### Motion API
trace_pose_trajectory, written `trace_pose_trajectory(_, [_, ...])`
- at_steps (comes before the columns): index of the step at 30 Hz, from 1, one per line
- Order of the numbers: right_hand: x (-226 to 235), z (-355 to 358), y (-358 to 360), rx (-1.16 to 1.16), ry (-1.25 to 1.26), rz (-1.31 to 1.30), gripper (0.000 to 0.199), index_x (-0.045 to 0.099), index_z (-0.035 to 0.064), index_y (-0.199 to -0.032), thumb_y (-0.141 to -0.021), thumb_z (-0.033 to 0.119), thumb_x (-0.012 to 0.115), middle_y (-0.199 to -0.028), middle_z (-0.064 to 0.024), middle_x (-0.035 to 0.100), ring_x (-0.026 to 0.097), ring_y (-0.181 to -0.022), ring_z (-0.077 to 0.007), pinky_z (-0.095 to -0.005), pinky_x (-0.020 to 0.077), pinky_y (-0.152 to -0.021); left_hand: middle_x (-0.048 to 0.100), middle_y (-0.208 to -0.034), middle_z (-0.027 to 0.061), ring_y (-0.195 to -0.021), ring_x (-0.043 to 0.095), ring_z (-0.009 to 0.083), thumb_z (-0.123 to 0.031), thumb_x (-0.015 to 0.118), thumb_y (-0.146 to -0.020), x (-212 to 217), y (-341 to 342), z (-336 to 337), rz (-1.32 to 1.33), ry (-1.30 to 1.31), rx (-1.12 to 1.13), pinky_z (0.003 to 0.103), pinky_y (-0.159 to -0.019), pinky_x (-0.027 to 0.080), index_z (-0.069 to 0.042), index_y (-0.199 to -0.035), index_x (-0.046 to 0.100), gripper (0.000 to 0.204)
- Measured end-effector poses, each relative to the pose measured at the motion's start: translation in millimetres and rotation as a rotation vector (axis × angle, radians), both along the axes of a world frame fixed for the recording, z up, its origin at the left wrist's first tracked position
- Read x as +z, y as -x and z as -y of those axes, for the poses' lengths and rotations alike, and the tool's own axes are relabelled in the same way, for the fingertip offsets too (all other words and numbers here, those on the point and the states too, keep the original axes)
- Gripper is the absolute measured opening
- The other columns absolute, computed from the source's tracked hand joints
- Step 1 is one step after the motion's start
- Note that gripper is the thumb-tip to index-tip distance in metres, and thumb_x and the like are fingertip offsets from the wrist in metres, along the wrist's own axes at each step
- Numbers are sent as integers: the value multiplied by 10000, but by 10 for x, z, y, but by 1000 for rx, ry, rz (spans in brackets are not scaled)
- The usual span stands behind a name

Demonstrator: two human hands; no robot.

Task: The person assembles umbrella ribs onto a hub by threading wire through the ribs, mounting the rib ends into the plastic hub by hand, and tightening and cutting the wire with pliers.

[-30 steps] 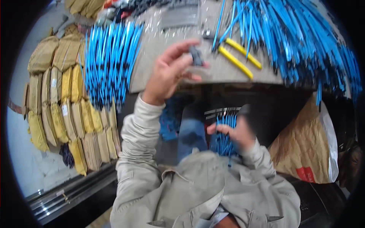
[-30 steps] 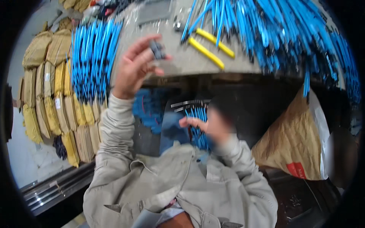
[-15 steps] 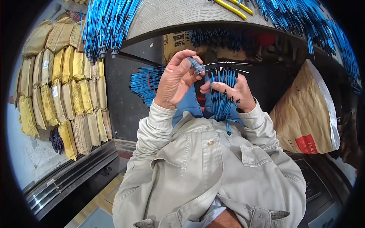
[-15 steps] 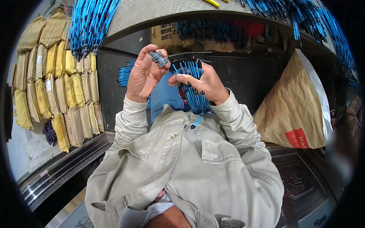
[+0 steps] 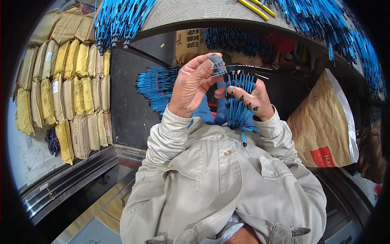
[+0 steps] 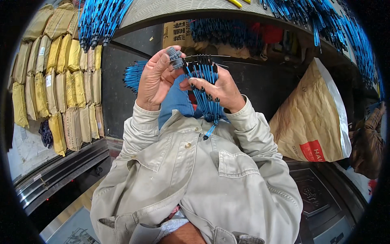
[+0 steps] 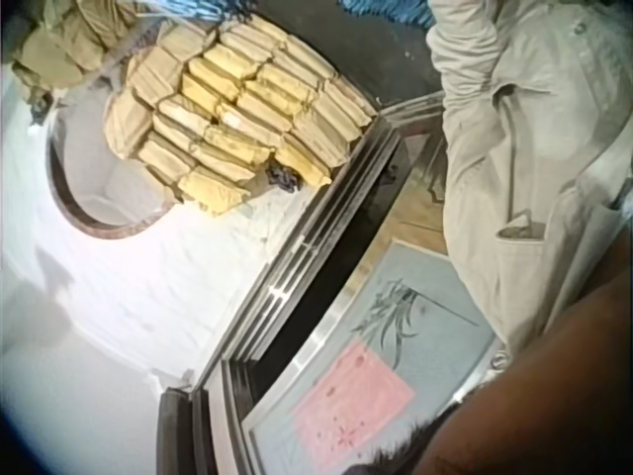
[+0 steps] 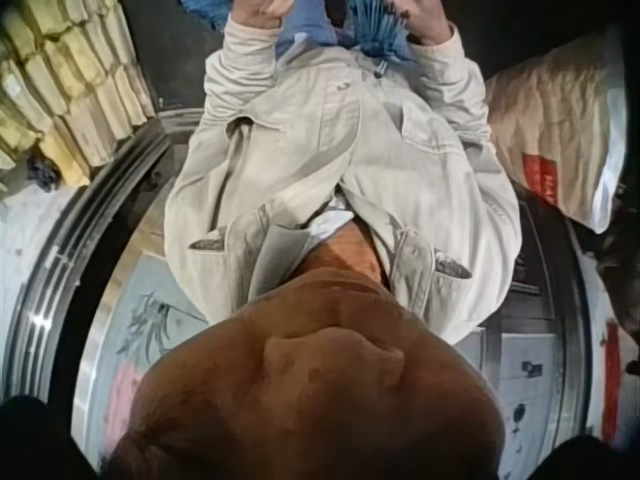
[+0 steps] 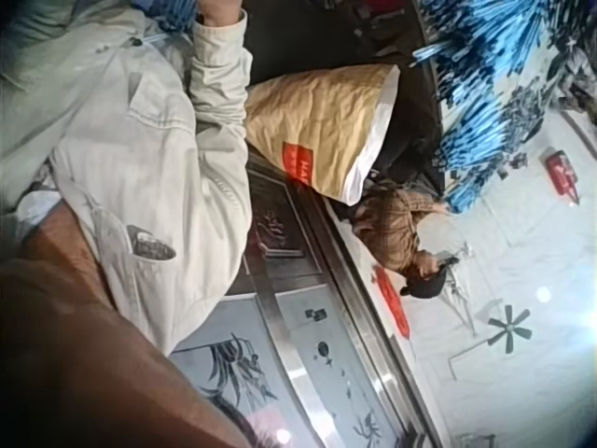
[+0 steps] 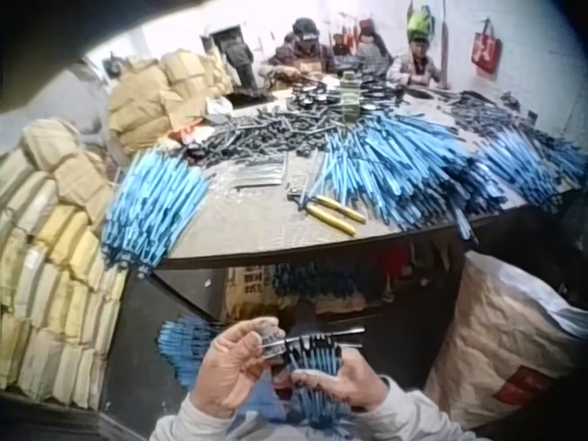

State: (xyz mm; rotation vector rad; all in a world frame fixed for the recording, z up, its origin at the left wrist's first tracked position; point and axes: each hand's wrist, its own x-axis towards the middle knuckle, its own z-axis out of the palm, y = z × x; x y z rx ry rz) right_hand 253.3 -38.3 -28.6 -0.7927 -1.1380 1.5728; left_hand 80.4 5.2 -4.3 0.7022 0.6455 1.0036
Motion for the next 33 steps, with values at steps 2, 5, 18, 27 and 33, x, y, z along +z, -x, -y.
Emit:
trace_pose_trajectory(2, [43,2,9,2,15,13,246,515,-71,-1088,-867,35,518,-878,-158,653,656,-807,-230,-329,550,-727,610,-1066,118,-911,624,158,-232,583,-876,-12,14,-7,9,-19,-11,282,-772,538,17,-1178,506,399])
trace_pose_trajectory(5, [75,-3,1,14,4,40,251,513,-73,-1087,-866,44,520,-878,-159,653,657,-803,-233,-337,551,-726,606,-1078,122,-932,620,163,-240,581,-876,-24,31,-15,21,-56,-38,286,-779,539,16,-1174,516,399])
trace_pose_trajectory(18, [32,-37,12,-28,101,-1,252,531,-40,-1083,-854,63,552,-891,-124,649,653,-804,-191,-307,545,-722,613,-1078,110,-889,604,124,-133,630,-849,73,-143,108,31,-139,95,227,-700,516,20,-1259,436,478])
trace_pose_trajectory(27, [38,-98,3,-76,33,145,252,556,-35,-1018,-805,58,652,-854,-83,669,634,-764,-111,-248,508,-688,609,-1093,138,-946,589,132,-4,574,-856,122,-207,146,-288,-295,178,228,-722,489,34,-1229,474,387])
trace_pose_trajectory(33, [77,-52,38,-153,-30,122,224,555,-31,-1006,-815,47,642,-844,-86,669,631,-749,-115,-247,505,-680,632,-1048,102,-879,595,79,0,558,-867,141,-255,174,-360,-349,201,186,-656,498,31,-1226,477,369])
